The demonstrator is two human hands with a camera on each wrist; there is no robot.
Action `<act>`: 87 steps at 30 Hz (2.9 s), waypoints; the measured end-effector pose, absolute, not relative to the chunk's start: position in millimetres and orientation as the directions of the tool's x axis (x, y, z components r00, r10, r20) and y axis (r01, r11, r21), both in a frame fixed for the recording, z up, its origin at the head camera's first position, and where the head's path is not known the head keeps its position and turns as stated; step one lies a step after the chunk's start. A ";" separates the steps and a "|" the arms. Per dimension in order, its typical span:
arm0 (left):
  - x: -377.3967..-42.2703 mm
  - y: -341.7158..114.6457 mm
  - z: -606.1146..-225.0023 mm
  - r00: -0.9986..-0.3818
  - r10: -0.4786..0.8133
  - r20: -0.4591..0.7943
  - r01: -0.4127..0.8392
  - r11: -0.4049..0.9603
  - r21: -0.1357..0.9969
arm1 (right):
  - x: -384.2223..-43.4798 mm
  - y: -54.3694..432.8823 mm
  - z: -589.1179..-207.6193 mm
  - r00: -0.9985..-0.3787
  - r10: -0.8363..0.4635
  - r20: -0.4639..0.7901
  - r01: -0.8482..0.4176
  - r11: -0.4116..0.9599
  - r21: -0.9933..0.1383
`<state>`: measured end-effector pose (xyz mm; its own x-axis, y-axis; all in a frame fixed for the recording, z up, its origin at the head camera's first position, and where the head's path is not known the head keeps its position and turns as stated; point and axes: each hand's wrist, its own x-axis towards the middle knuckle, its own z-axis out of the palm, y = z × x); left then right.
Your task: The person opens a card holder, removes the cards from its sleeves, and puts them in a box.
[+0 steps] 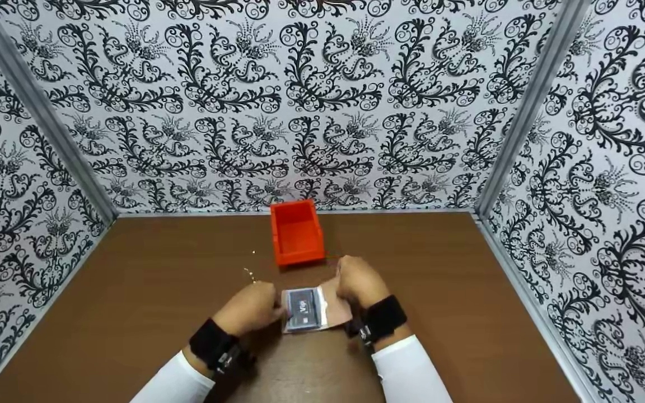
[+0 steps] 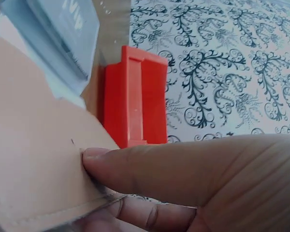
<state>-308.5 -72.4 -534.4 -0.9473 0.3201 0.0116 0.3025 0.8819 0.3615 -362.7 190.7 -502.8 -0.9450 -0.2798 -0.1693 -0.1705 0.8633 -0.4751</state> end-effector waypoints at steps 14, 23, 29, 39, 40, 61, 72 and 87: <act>-306.9 -71.1 -535.7 -0.941 0.331 0.068 0.335 0.890 0.309 | -368.7 197.1 -517.7 -0.949 -0.271 -0.163 -0.172 0.875 -0.452; -307.0 -70.1 -535.5 -0.948 0.315 0.054 0.316 0.898 0.307 | -370.4 198.4 -519.4 -0.953 -0.244 -0.178 -0.137 0.875 -0.465; -307.7 -70.4 -536.4 -0.947 0.315 0.056 0.315 0.891 0.327 | -368.1 191.6 -517.9 -0.951 -0.264 -0.164 -0.169 0.882 -0.441; -310.0 -69.1 -537.7 -0.948 0.301 0.098 0.317 0.890 0.327 | -367.6 178.6 -520.0 -0.949 -0.282 -0.140 -0.195 0.876 -0.441; -310.0 -69.1 -538.0 -0.947 0.304 0.107 0.322 0.892 0.317 | -367.1 177.8 -519.8 -0.948 -0.288 -0.138 -0.200 0.872 -0.446; -307.8 -64.7 -538.7 -0.900 0.426 0.096 0.436 0.863 0.254 | -367.5 173.5 -523.0 -0.903 -0.356 -0.239 -0.107 0.726 -0.680; -307.0 -69.7 -537.2 -0.885 0.451 0.118 0.466 0.841 0.276 | -368.4 173.7 -524.9 -0.895 -0.360 -0.264 -0.052 0.672 -0.739; -305.7 -67.1 -539.6 -0.881 0.456 0.130 0.474 0.851 0.227 | -368.5 173.0 -528.2 -0.896 -0.347 -0.277 0.002 0.621 -0.783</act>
